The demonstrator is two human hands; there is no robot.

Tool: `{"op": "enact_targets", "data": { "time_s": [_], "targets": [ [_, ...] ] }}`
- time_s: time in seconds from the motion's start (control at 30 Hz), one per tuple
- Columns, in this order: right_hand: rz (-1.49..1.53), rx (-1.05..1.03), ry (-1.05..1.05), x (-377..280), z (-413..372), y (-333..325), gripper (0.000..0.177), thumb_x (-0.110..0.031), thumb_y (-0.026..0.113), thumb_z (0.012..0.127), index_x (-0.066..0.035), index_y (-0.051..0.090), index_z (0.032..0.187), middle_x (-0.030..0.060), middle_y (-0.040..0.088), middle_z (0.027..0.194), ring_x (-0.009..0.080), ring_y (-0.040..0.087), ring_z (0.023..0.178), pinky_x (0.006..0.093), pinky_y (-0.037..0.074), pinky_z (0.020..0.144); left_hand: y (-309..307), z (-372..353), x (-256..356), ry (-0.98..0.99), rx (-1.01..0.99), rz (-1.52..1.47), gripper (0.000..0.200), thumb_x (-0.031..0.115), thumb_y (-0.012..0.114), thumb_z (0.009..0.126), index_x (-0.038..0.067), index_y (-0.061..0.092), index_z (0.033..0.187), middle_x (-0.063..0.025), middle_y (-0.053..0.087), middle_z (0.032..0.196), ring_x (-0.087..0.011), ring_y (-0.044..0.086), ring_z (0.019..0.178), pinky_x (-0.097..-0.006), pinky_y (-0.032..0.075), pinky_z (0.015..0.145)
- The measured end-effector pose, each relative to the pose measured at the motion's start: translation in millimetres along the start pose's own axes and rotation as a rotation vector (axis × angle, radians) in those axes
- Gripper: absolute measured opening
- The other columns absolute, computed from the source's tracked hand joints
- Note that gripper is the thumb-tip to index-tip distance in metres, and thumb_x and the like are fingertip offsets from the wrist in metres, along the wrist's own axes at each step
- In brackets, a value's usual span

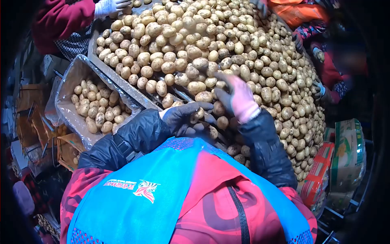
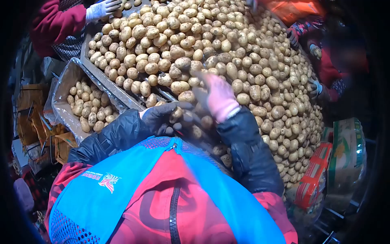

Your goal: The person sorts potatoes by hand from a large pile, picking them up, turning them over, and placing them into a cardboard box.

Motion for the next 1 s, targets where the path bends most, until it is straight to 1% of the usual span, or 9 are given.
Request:
{"op": "enact_targets", "data": {
  "time_s": [0.23,0.43,0.5,0.6,0.77,0.83,0.9,0.97,1.0],
  "targets": [
    [-0.508,-0.136,-0.314,-17,71,77,0.040,-0.010,0.062,0.082,-0.016,0.059,0.121,0.0104,0.064,0.113,0.0328,0.067,0.099,0.0451,0.054,0.081,2,-10,0,0.012,0.045,0.010,0.044,0.035,0.062,0.097,0.006,0.057,0.131,-0.0131,0.068,0.117,-0.0244,0.070,0.102,-0.0360,0.062,0.076],
    [0.208,0.099,-0.097,-16,45,46,0.029,-0.016,0.072,0.087,-0.004,0.068,0.113,0.0170,0.068,0.109,0.0318,0.066,0.103,0.0382,0.052,0.091,7,-25,3,0.312,0.247,-0.145,0.054,0.047,0.055,0.099,0.008,0.054,0.136,-0.0136,0.065,0.118,-0.0298,0.063,0.112,-0.0493,0.053,0.094],
    [0.319,0.014,-0.178,-31,18,34,0.038,-0.030,0.069,0.090,-0.006,0.066,0.118,0.0171,0.068,0.111,0.0314,0.068,0.097,0.0405,0.054,0.083,5,-25,-2,0.327,0.189,-0.199,0.056,0.048,0.055,0.099,0.009,0.052,0.138,-0.0136,0.064,0.121,-0.0296,0.063,0.114,-0.0484,0.053,0.093],
    [0.383,-0.139,-0.138,-50,18,11,0.039,-0.013,0.074,0.085,-0.003,0.066,0.122,0.0164,0.068,0.111,0.0277,0.067,0.101,0.0367,0.052,0.089,-4,-27,-6,0.282,0.052,-0.313,0.057,0.049,0.053,0.099,0.010,0.050,0.141,-0.0141,0.063,0.126,-0.0296,0.062,0.115,-0.0469,0.054,0.092],
    [-0.304,0.245,-0.252,20,75,59,0.053,-0.015,0.069,0.083,-0.012,0.057,0.135,0.0194,0.064,0.122,0.0391,0.062,0.107,0.0460,0.052,0.091,5,-25,-21,0.418,0.031,-0.380,0.051,0.042,0.052,0.101,0.009,0.052,0.139,-0.0148,0.062,0.127,-0.0283,0.064,0.104,-0.0403,0.055,0.085],
    [-0.230,0.104,-0.254,31,88,75,0.059,-0.013,0.068,0.082,-0.013,0.054,0.139,0.0202,0.062,0.124,0.0410,0.061,0.107,0.0474,0.051,0.093,7,-42,-21,0.515,0.137,-0.204,0.049,0.038,0.053,0.101,0.006,0.052,0.139,-0.0139,0.061,0.126,-0.0263,0.063,0.100,-0.0355,0.054,0.081],
    [-0.090,0.122,-0.298,35,88,73,0.059,-0.011,0.068,0.082,-0.012,0.056,0.140,0.0214,0.062,0.126,0.0409,0.060,0.112,0.0465,0.048,0.100,-15,-83,2,0.439,-0.112,-0.413,0.050,0.031,0.066,0.095,0.014,0.052,0.141,-0.0127,0.059,0.134,-0.0273,0.061,0.117,-0.0401,0.055,0.089],
    [0.080,0.081,-0.228,24,77,60,0.053,-0.012,0.069,0.087,-0.008,0.056,0.138,0.0197,0.062,0.125,0.0370,0.057,0.118,0.0438,0.042,0.106,7,-128,6,1.244,0.422,0.282,0.046,0.014,0.073,0.088,0.012,0.059,0.132,-0.0115,0.060,0.131,-0.0252,0.062,0.111,-0.0378,0.056,0.085],
    [0.022,0.090,-0.169,31,73,58,0.052,-0.012,0.069,0.088,-0.004,0.056,0.138,0.0181,0.062,0.126,0.0342,0.057,0.120,0.0416,0.042,0.107,-3,-162,24,1.273,0.025,0.194,0.040,-0.002,0.073,0.081,0.009,0.064,0.118,-0.0109,0.060,0.126,-0.0227,0.063,0.105,-0.0347,0.055,0.083]
  ]
}}
Point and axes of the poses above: each hand's wrist, its own z-axis towards the middle knuckle, its own y-axis out of the palm, x = y × z, the point moved 1 cm from there along z, towards the middle knuckle
